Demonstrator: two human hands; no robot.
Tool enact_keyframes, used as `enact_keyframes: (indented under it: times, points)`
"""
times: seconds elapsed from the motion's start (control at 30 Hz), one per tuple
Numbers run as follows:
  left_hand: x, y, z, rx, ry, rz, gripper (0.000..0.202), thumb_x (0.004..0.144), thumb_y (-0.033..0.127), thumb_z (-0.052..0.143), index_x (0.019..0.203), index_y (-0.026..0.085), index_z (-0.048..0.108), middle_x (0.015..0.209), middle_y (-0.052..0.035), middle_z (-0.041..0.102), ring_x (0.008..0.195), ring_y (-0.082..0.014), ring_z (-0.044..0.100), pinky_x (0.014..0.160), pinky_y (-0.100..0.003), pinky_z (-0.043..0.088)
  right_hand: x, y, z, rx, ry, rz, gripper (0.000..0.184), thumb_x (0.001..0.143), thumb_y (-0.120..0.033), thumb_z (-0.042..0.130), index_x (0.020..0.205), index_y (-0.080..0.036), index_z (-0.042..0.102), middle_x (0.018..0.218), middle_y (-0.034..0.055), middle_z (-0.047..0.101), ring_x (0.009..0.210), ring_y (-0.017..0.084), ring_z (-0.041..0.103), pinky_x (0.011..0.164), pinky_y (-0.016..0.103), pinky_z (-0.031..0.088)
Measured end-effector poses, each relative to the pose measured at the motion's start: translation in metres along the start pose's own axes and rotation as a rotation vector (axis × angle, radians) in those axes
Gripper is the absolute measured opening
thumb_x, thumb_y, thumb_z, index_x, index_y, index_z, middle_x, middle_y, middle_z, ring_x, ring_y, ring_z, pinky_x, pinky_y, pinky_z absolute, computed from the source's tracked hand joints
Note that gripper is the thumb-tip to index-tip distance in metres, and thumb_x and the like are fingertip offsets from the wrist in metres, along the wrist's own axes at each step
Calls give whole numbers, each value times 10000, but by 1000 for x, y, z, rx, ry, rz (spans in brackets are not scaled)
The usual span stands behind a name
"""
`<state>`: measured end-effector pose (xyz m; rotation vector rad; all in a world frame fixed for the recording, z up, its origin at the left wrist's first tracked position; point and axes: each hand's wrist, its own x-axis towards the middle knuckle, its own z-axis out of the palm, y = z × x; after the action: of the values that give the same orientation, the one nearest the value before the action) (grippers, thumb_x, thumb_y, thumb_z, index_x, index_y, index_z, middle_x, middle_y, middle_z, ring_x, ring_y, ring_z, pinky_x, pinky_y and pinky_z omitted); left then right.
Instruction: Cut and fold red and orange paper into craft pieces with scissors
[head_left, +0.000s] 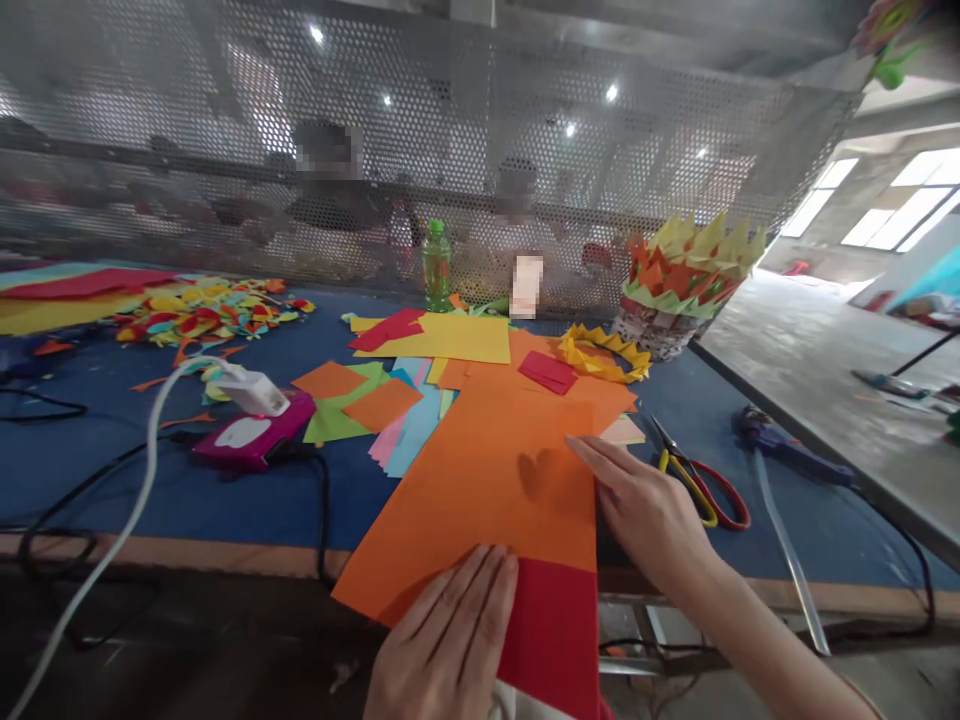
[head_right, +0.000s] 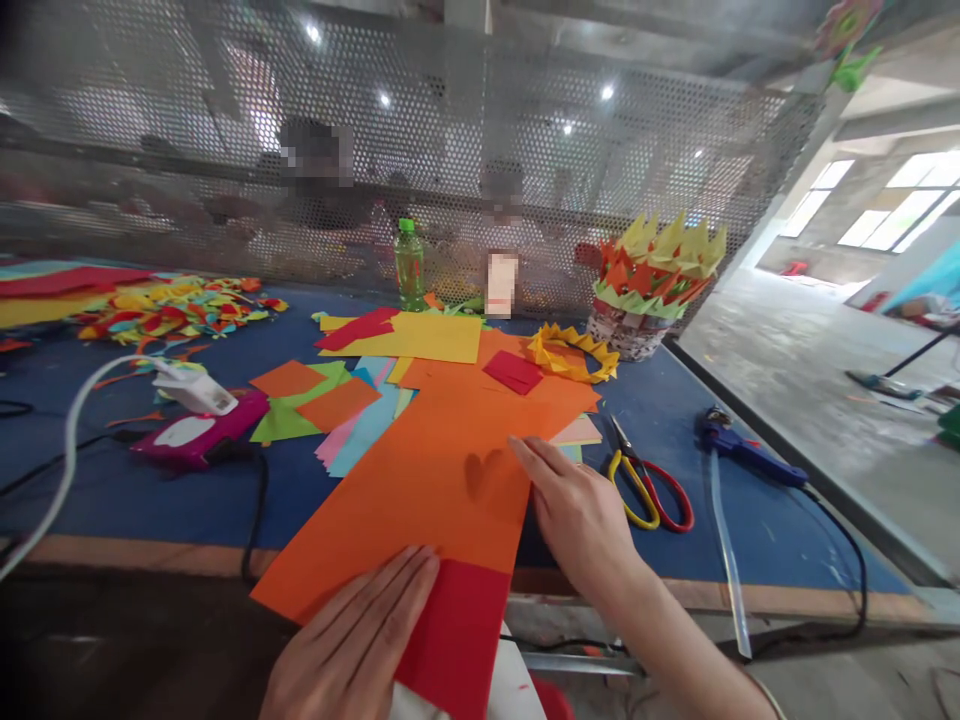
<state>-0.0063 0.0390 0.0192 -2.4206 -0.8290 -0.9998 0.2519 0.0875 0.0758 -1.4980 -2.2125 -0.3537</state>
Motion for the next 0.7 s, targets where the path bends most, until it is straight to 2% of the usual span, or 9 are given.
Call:
enact_keyframes:
  times: [0.1, 0.2, 0.3, 0.37, 0.47, 0.57, 0.63, 0.7]
  points:
    - [-2, -1, 1, 8, 18, 10, 616, 731, -73, 341, 1287, 14, 591, 1310, -140, 639, 1265, -243, 562, 1058, -345, 439, 17, 4, -5, 30, 11, -187, 520, 842, 26, 387, 1220, -187, 674, 1244, 68, 695, 1066, 179, 698, 912, 300, 593]
    - [-1, -2, 4, 18, 42, -11, 600, 750, -71, 337, 1291, 2, 585, 1305, -148, 642, 1273, -243, 554, 1076, -353, 417, 34, 7, -13, -29, 55, -384, 471, 861, 22, 389, 1197, -140, 676, 1279, 98, 672, 1169, 194, 643, 1007, 339, 540]
    - [5, -2, 7, 41, 49, -36, 562, 798, -50, 323, 1293, 1, 584, 1301, -150, 645, 1261, -236, 565, 1096, -355, 388, 49, 12, -17, -69, 16, -482, 401, 934, -52, 408, 1256, -127, 635, 1367, 114, 606, 1263, 216, 570, 1086, 382, 472]
    - [12, 0, 9, 49, 59, -54, 531, 829, -34, 323, 1285, 9, 592, 1286, -144, 656, 1226, -228, 593, 1080, -345, 402, 54, 19, -14, -90, -44, -438, 414, 955, -61, 386, 1291, -153, 610, 1403, 101, 578, 1284, 206, 549, 1100, 374, 454]
    - [25, 6, 13, 57, 40, -91, 478, 858, -13, 341, 1239, 33, 626, 1230, -136, 691, 1133, -224, 654, 995, -336, 476, 46, 27, -6, -153, -157, -257, 504, 896, -1, 417, 1360, -152, 543, 1444, 117, 533, 1330, 229, 499, 1105, 396, 441]
    - [38, 11, 15, 87, -33, -122, 436, 871, 1, 349, 1182, 28, 652, 1161, -155, 719, 1053, -240, 693, 906, -352, 539, 19, 27, -6, -208, -177, -135, 671, 814, 21, 458, 1463, -142, 405, 1497, 149, 461, 1411, 291, 381, 1125, 530, 382]
    - [44, 14, 16, 107, -78, -133, 427, 867, 1, 347, 1158, 15, 659, 1141, -170, 723, 1032, -249, 703, 881, -359, 556, -5, 22, -14, -133, -199, -133, 706, 813, -3, 442, 1495, -162, 347, 1523, 122, 431, 1441, 277, 327, 1128, 520, 385]
    - [48, 16, 15, 119, -105, -131, 427, 864, 9, 341, 1145, 7, 662, 1130, -181, 724, 1019, -256, 707, 870, -362, 562, -27, 12, -24, -33, -206, -99, 718, 820, -21, 433, 1508, -186, 309, 1515, 103, 444, 1432, 250, 350, 1107, 476, 429]
